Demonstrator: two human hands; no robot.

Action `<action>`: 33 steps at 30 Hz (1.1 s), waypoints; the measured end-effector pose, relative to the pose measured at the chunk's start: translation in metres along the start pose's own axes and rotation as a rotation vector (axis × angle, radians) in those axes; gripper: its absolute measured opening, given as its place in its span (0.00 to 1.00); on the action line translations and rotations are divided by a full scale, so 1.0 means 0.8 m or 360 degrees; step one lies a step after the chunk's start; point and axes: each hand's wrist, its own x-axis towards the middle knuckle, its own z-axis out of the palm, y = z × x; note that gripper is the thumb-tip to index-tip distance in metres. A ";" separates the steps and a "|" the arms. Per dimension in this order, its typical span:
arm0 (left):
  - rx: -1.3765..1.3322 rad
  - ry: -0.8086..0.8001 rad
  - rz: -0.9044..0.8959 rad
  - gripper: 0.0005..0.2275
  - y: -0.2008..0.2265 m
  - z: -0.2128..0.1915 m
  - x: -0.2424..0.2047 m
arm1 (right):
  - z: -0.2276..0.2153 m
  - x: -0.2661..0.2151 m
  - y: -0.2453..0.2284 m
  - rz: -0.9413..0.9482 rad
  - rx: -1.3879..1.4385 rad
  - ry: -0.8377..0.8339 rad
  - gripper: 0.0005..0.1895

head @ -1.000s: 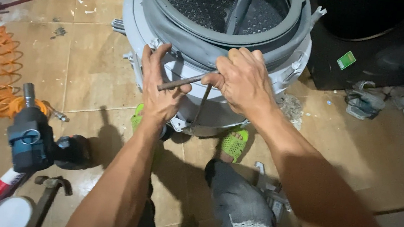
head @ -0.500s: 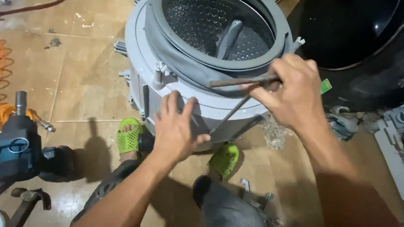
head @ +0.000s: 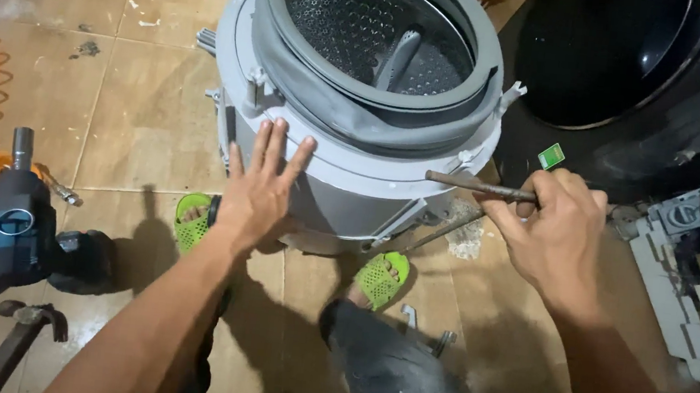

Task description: The person uses a metal rod to pry and adjust the rubber door seal on the front of a disassembled washing machine drum. They work around the circumference of the seal, using the tool to manipulate the gasket into place.

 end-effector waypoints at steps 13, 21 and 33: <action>-0.0250 -0.0090 -0.0364 0.41 -0.042 -0.053 -0.002 | 0.070 0.002 -0.030 -0.0164 0.0213 0.0083 0.26; -0.0671 0.0534 -0.0499 0.33 -0.034 -0.043 0.029 | 0.087 0.017 -0.065 -0.0189 0.0336 0.0109 0.27; -0.1948 -0.0002 0.0138 0.34 0.046 -0.109 -0.024 | 0.122 0.055 -0.071 -0.0603 0.0403 0.0064 0.27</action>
